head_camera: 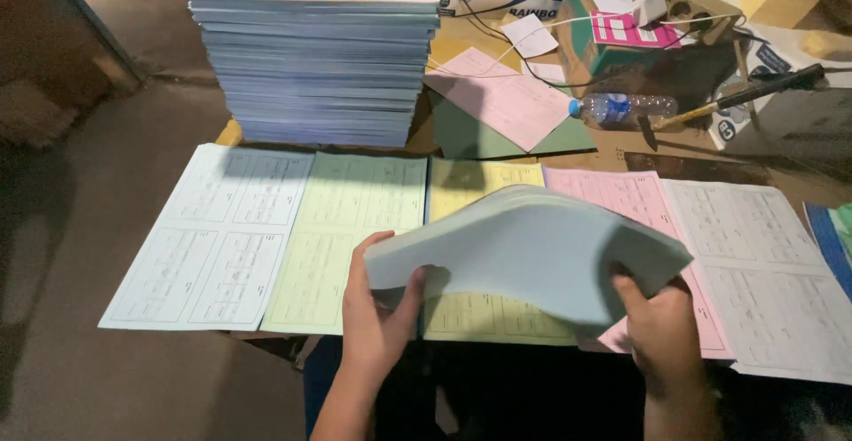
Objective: The person is collating and organizing different colored paper forms into sets and then stacking them neatly on a table.
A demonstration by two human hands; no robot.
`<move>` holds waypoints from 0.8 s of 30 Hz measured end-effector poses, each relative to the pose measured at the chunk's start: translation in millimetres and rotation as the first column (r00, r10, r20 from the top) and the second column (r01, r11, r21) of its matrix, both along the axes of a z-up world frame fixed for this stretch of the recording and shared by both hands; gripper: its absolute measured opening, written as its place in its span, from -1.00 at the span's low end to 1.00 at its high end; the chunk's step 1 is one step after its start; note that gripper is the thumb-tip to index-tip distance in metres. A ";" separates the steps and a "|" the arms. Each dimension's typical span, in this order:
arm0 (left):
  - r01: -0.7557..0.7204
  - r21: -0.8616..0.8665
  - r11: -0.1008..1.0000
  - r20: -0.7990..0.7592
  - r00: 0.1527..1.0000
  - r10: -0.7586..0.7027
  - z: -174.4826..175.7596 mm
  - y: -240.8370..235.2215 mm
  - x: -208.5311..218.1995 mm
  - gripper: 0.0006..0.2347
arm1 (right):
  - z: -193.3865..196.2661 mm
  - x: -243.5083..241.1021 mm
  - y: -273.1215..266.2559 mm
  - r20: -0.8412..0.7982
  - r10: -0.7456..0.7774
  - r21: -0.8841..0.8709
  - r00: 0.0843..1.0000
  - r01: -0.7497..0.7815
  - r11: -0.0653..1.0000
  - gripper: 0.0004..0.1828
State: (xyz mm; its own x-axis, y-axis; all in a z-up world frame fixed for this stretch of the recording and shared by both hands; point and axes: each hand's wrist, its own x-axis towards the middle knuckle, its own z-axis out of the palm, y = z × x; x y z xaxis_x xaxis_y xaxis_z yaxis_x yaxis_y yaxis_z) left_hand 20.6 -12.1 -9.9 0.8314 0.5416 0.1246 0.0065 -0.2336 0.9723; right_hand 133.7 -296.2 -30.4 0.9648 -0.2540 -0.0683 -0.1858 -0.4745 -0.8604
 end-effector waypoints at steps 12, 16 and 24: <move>0.120 0.354 0.928 0.197 0.960 -0.199 -42.8 -16.5 23.4 -0.69 | -18.1 -5.1 46.8 -0.190 0.078 -0.163 0.979 -0.109 0.980 -0.40; 0.114 0.092 0.989 0.102 0.987 -0.123 -8.7 -4.3 1.5 -0.53 | 9.7 -9.7 19.5 -0.177 0.019 -0.054 0.984 -0.029 0.998 -0.43; -0.034 -0.092 0.995 0.023 0.999 0.036 -16.2 -3.5 2.9 -0.59 | -13.4 6.0 -2.7 0.046 0.046 -0.014 0.998 -0.045 0.999 -0.60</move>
